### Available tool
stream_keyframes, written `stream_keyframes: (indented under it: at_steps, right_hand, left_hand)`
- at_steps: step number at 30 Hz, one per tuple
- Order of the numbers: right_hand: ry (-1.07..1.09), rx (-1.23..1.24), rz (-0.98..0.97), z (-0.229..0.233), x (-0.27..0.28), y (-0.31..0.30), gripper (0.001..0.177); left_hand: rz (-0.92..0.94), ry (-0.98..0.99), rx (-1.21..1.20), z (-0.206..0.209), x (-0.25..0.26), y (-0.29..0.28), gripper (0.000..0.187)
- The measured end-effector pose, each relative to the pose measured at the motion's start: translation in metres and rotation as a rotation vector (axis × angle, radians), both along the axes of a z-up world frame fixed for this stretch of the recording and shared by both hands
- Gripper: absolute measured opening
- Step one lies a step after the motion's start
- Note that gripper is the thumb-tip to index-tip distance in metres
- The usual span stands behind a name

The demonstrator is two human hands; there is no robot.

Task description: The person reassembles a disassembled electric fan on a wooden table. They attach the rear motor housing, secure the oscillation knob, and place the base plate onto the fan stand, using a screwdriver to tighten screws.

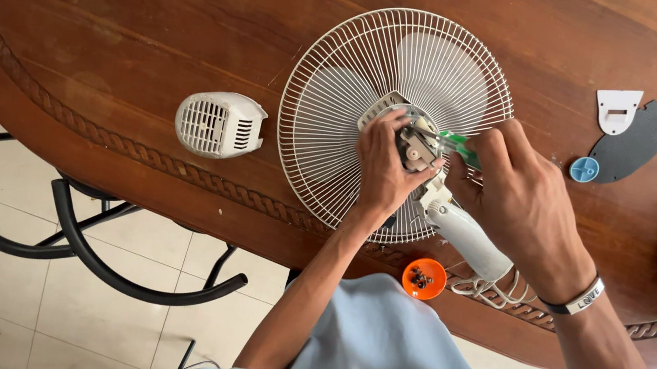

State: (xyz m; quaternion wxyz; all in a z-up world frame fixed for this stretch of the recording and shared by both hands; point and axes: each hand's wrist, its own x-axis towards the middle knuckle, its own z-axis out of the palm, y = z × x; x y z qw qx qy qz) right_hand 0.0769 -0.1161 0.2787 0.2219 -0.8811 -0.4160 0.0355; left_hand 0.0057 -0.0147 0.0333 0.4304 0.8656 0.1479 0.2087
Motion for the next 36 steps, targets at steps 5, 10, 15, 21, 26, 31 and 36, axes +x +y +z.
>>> stream_keyframes:
  at_steps: [5, 10, 15, 21, 26, 31, 36]
  right_hand:
    - [-0.013, -0.036, -0.029, 0.004, -0.009, 0.004, 0.028]
    - [-0.023, -0.077, -0.112, 0.001, -0.025, 0.014, 0.027]
    - [-0.070, -0.078, -0.155, -0.002, -0.038, 0.023, 0.026]
    - [-0.040, -0.173, -0.205, -0.007, -0.037, 0.032, 0.029]
    - [-0.035, -0.110, -0.163, -0.003, -0.034, 0.032, 0.030]
    - [0.008, -0.115, -0.104, 0.006, -0.030, 0.033, 0.030]
    - [0.002, -0.155, -0.008, 0.013, -0.021, 0.035, 0.027]
  left_hand:
    - [-0.061, -0.062, -0.097, -0.007, 0.002, 0.000, 0.095]
    - [-0.081, -0.056, -0.117, -0.010, 0.006, 0.006, 0.094]
    - [-0.090, -0.059, -0.070, -0.012, 0.007, 0.009, 0.094]
    - [-0.120, -0.057, -0.006, -0.023, 0.012, 0.009, 0.098]
    - [-0.152, -0.040, 0.011, -0.026, 0.011, 0.012, 0.095]
    - [-0.158, -0.013, 0.044, -0.034, 0.013, 0.013, 0.097]
    - [-0.182, -0.030, 0.051, -0.045, 0.016, 0.012, 0.097]
